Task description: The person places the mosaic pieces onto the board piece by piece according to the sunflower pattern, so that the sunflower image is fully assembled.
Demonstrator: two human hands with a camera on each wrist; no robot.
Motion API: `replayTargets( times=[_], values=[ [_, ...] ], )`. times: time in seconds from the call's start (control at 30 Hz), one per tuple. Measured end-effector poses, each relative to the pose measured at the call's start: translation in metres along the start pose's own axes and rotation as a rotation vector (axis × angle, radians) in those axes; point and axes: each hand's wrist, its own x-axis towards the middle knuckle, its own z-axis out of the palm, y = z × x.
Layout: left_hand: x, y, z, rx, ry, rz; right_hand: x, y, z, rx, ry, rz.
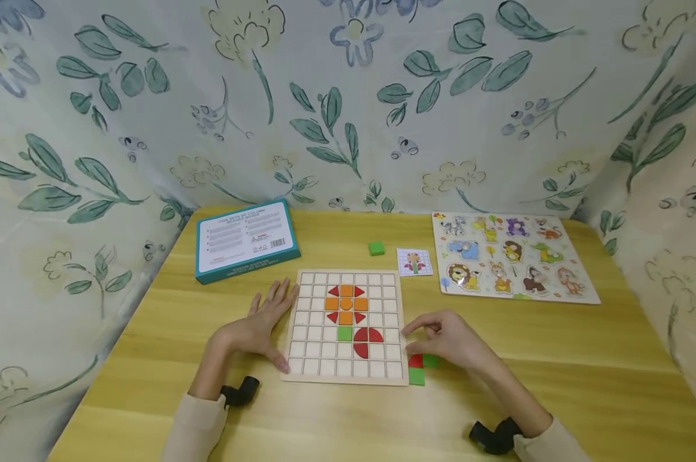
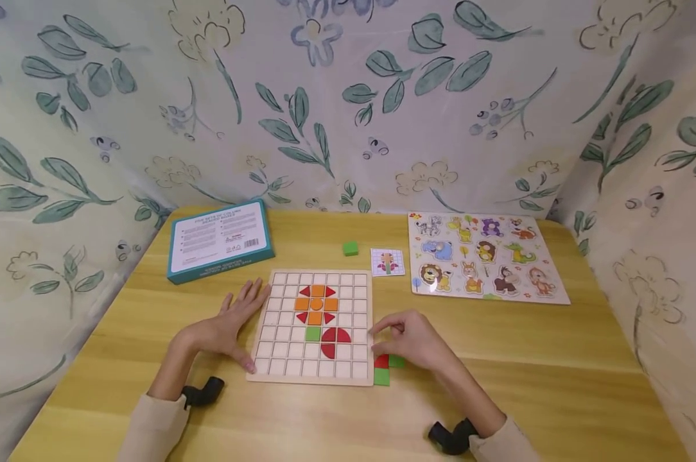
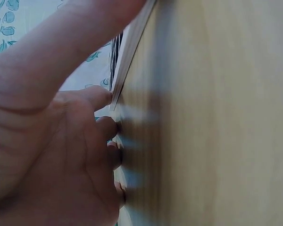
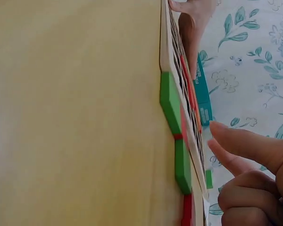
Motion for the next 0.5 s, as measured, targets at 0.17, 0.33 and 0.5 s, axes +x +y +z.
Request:
replayTargets(
  times=[0.17, 0.33, 0.5],
  values=[
    [0.001, -0.001, -0.012, -0.001, 0.017, 0.006, 0.003, 0.009, -0.01, -0.022, -0.031, -0.034],
    [0.0, 0.0, -0.009, -0.017, 0.01, 0.01, 0.002, 0.014, -0.016, -0.026, -0.079, -0.021],
    [0.001, 0.0, 0.0, -0.027, 0.003, 0.004, -0.004, 0.021, -0.028, -0.034, -0.135, 0.007]
  ],
)
